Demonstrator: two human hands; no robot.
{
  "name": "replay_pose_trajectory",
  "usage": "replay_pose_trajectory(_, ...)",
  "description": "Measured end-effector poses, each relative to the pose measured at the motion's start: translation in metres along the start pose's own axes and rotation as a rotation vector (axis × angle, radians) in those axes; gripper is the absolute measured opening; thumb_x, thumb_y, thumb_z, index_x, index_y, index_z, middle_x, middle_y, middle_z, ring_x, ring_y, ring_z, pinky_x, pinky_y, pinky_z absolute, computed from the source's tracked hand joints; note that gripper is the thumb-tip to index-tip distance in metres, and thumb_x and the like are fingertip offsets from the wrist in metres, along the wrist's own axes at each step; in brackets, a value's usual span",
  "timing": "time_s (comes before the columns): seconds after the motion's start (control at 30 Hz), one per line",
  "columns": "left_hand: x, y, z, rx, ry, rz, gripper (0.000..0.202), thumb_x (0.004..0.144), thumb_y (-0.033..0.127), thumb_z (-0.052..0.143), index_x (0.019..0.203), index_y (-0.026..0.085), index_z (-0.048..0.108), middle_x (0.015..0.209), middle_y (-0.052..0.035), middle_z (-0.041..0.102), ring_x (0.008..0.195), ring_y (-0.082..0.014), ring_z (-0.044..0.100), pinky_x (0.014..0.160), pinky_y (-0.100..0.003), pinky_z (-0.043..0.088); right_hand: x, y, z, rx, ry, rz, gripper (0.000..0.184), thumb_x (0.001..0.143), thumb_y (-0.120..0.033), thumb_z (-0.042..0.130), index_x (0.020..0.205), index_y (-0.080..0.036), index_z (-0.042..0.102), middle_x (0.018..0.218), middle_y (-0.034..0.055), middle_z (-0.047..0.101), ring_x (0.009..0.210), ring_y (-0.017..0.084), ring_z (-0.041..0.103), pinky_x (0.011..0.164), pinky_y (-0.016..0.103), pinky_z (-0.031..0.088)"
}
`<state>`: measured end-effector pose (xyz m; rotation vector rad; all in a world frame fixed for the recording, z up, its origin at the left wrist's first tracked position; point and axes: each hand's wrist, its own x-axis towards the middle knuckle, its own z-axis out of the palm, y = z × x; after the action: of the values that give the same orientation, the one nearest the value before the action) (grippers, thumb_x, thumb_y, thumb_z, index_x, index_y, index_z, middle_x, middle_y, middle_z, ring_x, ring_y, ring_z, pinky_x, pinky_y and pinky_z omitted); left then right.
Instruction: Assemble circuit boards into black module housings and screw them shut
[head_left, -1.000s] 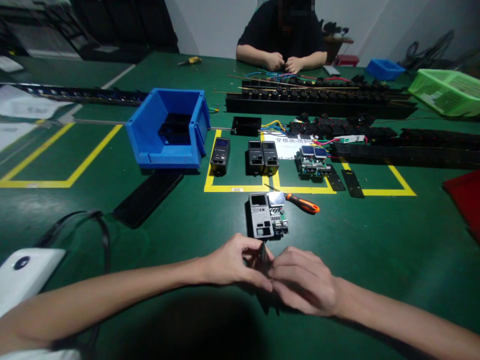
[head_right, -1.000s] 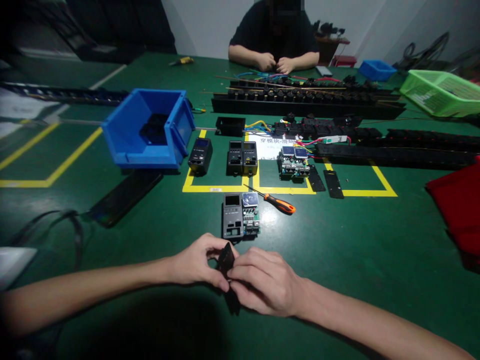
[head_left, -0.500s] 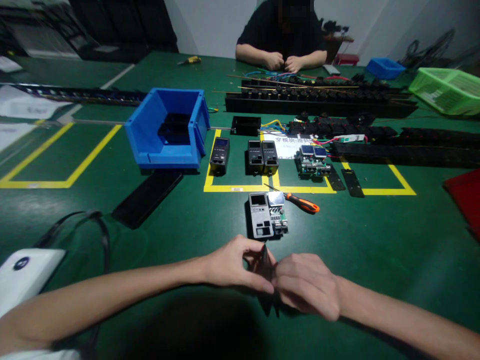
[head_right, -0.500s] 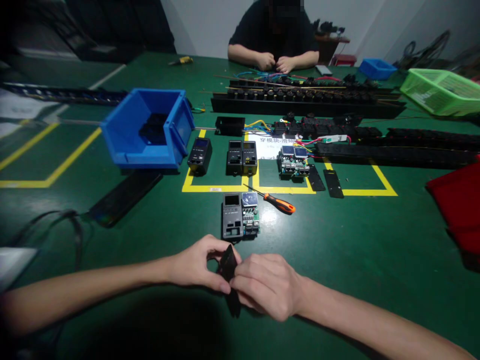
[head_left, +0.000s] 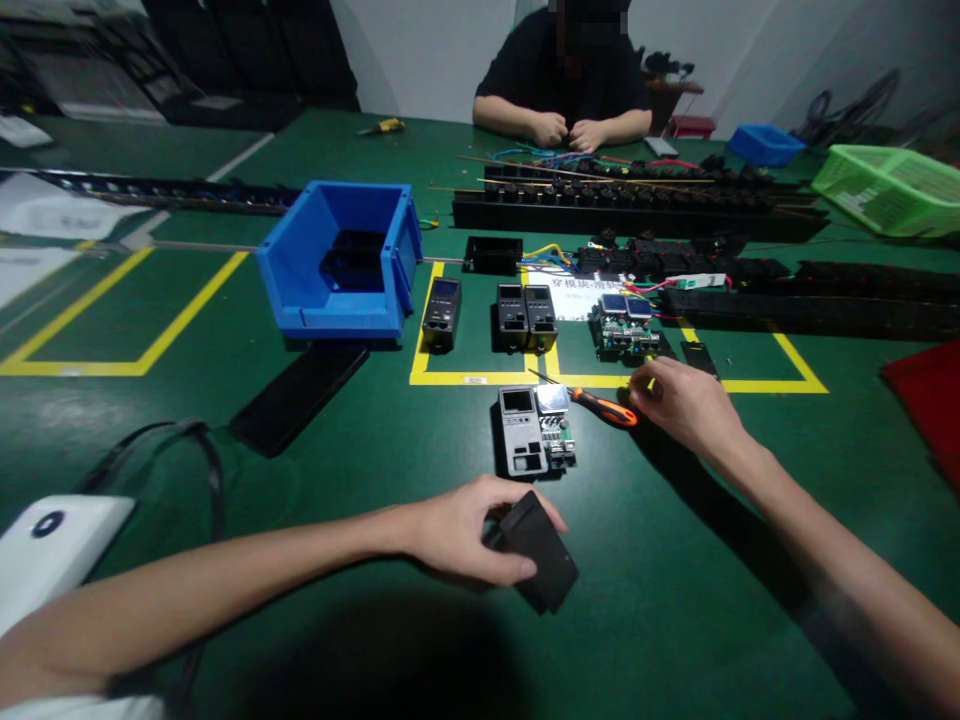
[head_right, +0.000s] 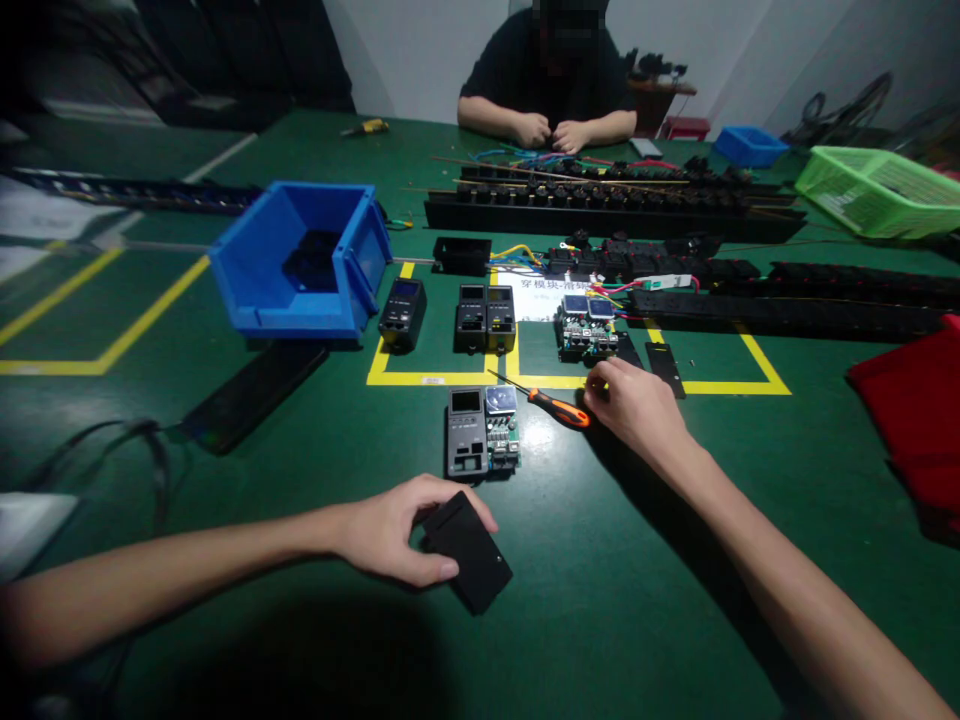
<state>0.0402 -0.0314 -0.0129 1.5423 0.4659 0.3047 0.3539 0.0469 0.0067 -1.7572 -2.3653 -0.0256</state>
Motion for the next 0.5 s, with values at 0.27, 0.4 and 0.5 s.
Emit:
replay_pose_trajectory(0.27,0.001,0.000,0.000,0.026,0.021,-0.013,0.050,0.074,0.032,0.076,0.119,0.014,0.063,0.094,-0.0074,0.069,0.074,-0.0122,0.060,0.067,-0.022,0.049,0.000,0.008,0.010,-0.117,-0.053,0.029,0.018,0.085,-0.026,0.056,0.087,-0.020,0.072,0.088,0.0057,0.068,0.064,0.016,0.059,0.051,0.025,0.033)
replay_pose_trajectory(0.4,0.000,-0.001,0.000,0.047,0.018,-0.021,0.053,0.072,0.036,0.078,0.118,0.015,0.064,0.092,-0.0065,0.068,0.074,-0.0121,0.060,0.066,-0.021,0.048,-0.002,0.004,0.002,-0.015,0.061,-0.021,0.017,0.087,-0.026,0.057,0.087,-0.018,0.072,0.083,0.0065,0.067,0.063,0.016,0.059,0.054,0.026,0.037)
replay_pose_trajectory(0.5,0.000,0.000,0.000,0.040,0.021,-0.032,0.054,0.071,0.036,0.079,0.118,0.016,0.065,0.091,-0.0062,0.069,0.074,-0.0121,0.060,0.066,-0.021,0.048,-0.012,-0.018,-0.009,0.226,0.217,-0.193,0.015,0.090,-0.022,0.055,0.090,-0.015,0.069,0.078,0.0057,0.066,0.063,0.014,0.058,0.058,0.027,0.043)
